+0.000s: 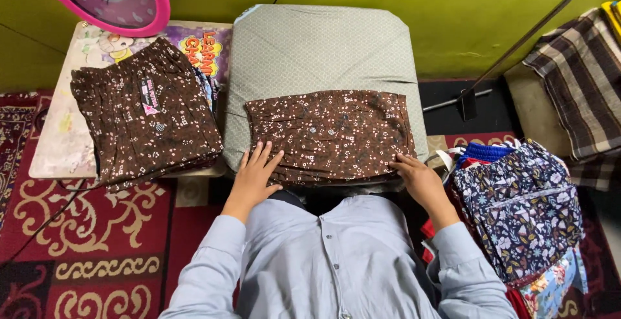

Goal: Folding and stacking patterned trousers or leggings on a low surface.

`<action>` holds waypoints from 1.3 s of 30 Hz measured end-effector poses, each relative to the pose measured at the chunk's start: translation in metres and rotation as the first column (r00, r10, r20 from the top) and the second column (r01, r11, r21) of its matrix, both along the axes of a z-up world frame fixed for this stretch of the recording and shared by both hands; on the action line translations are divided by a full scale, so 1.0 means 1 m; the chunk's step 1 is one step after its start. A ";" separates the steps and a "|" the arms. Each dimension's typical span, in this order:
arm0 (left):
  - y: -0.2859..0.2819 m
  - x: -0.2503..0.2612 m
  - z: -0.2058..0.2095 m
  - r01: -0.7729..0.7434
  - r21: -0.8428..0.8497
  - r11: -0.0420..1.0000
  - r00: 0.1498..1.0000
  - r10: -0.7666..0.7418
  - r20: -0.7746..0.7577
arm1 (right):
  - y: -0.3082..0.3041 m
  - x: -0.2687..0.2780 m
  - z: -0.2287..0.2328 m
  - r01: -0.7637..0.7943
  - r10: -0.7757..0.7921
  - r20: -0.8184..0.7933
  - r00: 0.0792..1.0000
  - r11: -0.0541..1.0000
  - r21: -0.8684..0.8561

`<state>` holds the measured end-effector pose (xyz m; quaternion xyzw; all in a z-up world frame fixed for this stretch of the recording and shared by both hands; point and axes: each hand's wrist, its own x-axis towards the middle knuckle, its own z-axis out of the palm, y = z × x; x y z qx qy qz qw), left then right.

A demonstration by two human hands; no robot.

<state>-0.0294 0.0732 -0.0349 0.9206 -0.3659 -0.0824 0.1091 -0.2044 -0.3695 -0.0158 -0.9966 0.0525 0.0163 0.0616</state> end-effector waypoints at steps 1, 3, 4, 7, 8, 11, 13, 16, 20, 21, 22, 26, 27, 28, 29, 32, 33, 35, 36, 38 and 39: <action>0.003 -0.002 0.004 0.002 -0.002 1.000 1.000 -0.002 0.001 | 0.001 -0.003 0.001 0.002 -0.002 0.001 1.000 1.000 -0.002; 0.011 -0.005 0.012 -0.008 -0.046 0.999 1.000 0.007 -0.025 | 0.003 0.000 0.005 -0.007 0.006 -0.042 0.999 0.999 -0.035; 0.016 -0.006 0.011 -0.014 -0.046 0.999 1.000 0.012 -0.027 | 0.008 -0.002 0.007 -0.012 0.011 -0.044 0.999 0.999 -0.036; 0.026 -0.012 0.011 -0.030 -0.136 0.990 0.999 0.028 -0.016 | 0.020 -0.009 0.006 -0.007 0.005 -0.035 0.999 0.999 -0.043; 0.027 -0.013 0.016 -0.030 -0.194 0.980 0.999 0.034 0.018 | 0.022 -0.010 0.001 0.002 -0.003 -0.012 1.000 0.997 -0.083; 0.024 -0.005 0.015 -0.008 -0.282 0.959 0.988 0.052 0.147 | 0.017 -0.009 -0.013 0.014 -0.010 0.024 1.000 0.989 -0.148; 0.020 0.003 0.023 0.018 -0.310 0.950 0.969 0.060 0.241 | 0.001 -0.005 -0.027 0.021 -0.014 0.038 0.999 0.984 -0.175; 0.015 0.016 0.063 0.062 -0.403 0.913 0.948 0.072 0.309 | -0.025 0.004 -0.010 -0.019 0.073 0.187 0.980 0.961 -0.276; 0.017 0.044 0.127 0.058 -0.637 0.768 0.948 0.158 0.277 | -0.025 0.019 0.125 0.121 -0.154 0.075 0.985 0.934 0.338; 0.016 0.052 0.140 0.082 -0.686 0.723 0.919 0.211 0.332 | -0.026 0.023 0.157 0.060 -0.154 0.162 0.975 0.878 0.476; 0.012 0.060 0.155 0.085 -0.686 0.723 0.919 0.208 0.334 | -0.026 0.035 0.173 0.061 -0.157 0.164 0.974 0.877 0.476; -0.005 0.121 0.141 0.086 -0.760 0.644 0.950 0.177 0.257 | -0.056 0.098 0.161 0.014 -0.108 0.299 0.948 0.954 0.300; -0.008 0.143 0.119 0.122 -0.770 0.626 0.939 0.180 0.294 | -0.070 0.117 0.138 -0.014 -0.047 0.380 0.924 0.987 0.157; -0.016 0.135 0.120 0.122 -0.770 0.626 0.938 0.182 0.296 | -0.078 0.135 0.105 -0.016 -0.045 0.382 0.923 0.987 0.157; -0.024 0.128 0.122 -0.055 -0.798 0.600 0.962 0.245 0.118 | -0.085 0.154 0.072 0.063 -0.034 0.450 0.892 0.997 -0.050; -0.048 0.088 0.145 -0.212 -0.785 0.583 0.953 0.300 -0.035 | -0.060 0.198 -0.022 0.127 -0.084 0.444 0.892 0.990 -0.069; -0.056 0.070 0.152 -0.206 -0.769 0.606 0.955 0.296 -0.023 | -0.044 0.209 -0.055 0.109 -0.143 0.341 0.929 0.987 0.116; -0.069 0.061 0.104 -0.217 -0.566 0.795 0.967 0.256 -0.012 | 0.061 0.185 -0.021 -0.010 -0.033 0.383 0.923 0.994 0.108; -0.075 0.055 0.078 -0.199 -0.326 0.924 0.978 0.208 -0.008 | 0.116 0.169 0.002 -0.128 0.077 0.430 0.899 0.988 0.091; -0.073 0.038 0.032 -0.162 -0.212 0.964 0.984 0.174 0.036 | 0.161 0.154 -0.017 -0.193 0.169 0.289 0.942 0.980 0.057; -0.072 0.033 0.010 -0.127 -0.102 0.987 0.987 0.136 0.087 | 0.184 0.150 -0.024 -0.266 0.260 0.150 0.954 0.964 0.025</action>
